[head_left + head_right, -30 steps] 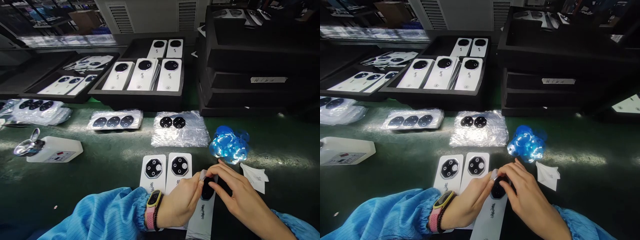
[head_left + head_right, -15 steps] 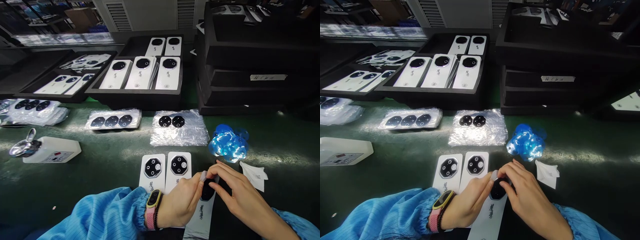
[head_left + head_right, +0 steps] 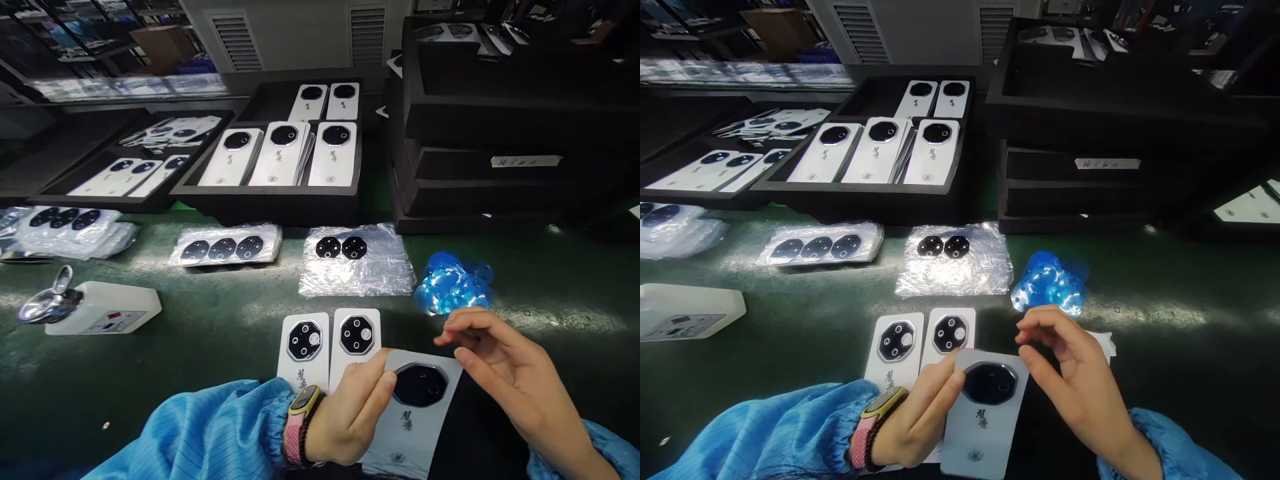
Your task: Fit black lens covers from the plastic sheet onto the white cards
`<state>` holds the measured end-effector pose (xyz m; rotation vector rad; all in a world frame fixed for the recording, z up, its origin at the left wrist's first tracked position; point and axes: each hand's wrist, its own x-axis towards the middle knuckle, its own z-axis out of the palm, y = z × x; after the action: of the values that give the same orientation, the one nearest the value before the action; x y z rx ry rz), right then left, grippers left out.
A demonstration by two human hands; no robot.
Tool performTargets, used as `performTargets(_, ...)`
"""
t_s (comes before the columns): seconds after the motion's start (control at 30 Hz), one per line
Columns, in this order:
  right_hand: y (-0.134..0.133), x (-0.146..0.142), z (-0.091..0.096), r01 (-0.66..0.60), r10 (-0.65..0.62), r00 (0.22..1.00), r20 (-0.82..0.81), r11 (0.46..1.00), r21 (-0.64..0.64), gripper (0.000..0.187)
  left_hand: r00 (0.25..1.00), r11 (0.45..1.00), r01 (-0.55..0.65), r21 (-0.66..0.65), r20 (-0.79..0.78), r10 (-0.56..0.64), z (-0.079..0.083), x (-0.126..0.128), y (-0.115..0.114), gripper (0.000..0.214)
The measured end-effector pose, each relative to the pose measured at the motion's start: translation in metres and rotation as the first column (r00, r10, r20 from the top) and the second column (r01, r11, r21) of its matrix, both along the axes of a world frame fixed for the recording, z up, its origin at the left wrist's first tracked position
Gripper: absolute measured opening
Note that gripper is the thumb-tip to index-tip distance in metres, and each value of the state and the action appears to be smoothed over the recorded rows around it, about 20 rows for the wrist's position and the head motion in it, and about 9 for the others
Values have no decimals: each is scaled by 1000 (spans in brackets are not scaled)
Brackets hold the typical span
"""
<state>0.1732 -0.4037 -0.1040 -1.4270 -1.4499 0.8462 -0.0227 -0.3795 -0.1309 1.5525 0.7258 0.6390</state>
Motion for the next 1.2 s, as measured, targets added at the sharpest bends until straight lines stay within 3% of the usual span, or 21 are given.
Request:
performTargets(0.1,1,-2,5,-141,127,982,-137,985,-99,11,994,999,-40,-26,103,42,2,-2,-1,50)
performTargets(0.23,-4,-6,7,-233,223,971,-84,961,-150,18,993,999,-10,-34,117,14,8,-2,1,49)
performTargets(0.4,-9,-8,12,-177,175,984,41,983,54,19,965,999,-37,23,260,30,14,-1,4,33)
performTargets(0.7,-18,-10,17,-168,152,979,132,979,114,20,940,956,-113,-269,281,191,28,10,1,10)
performTargets(0.87,-16,-16,31,-81,37,981,188,969,232,17,938,955,-164,-248,262,229,45,14,2,6)
performTargets(1.03,-17,-25,41,21,-58,989,139,968,252,13,907,957,-232,-176,316,278,59,21,2,11)
performTargets(1.2,-22,-39,27,125,-123,992,-23,964,237,8,873,945,-260,-200,370,319,57,32,-2,7)
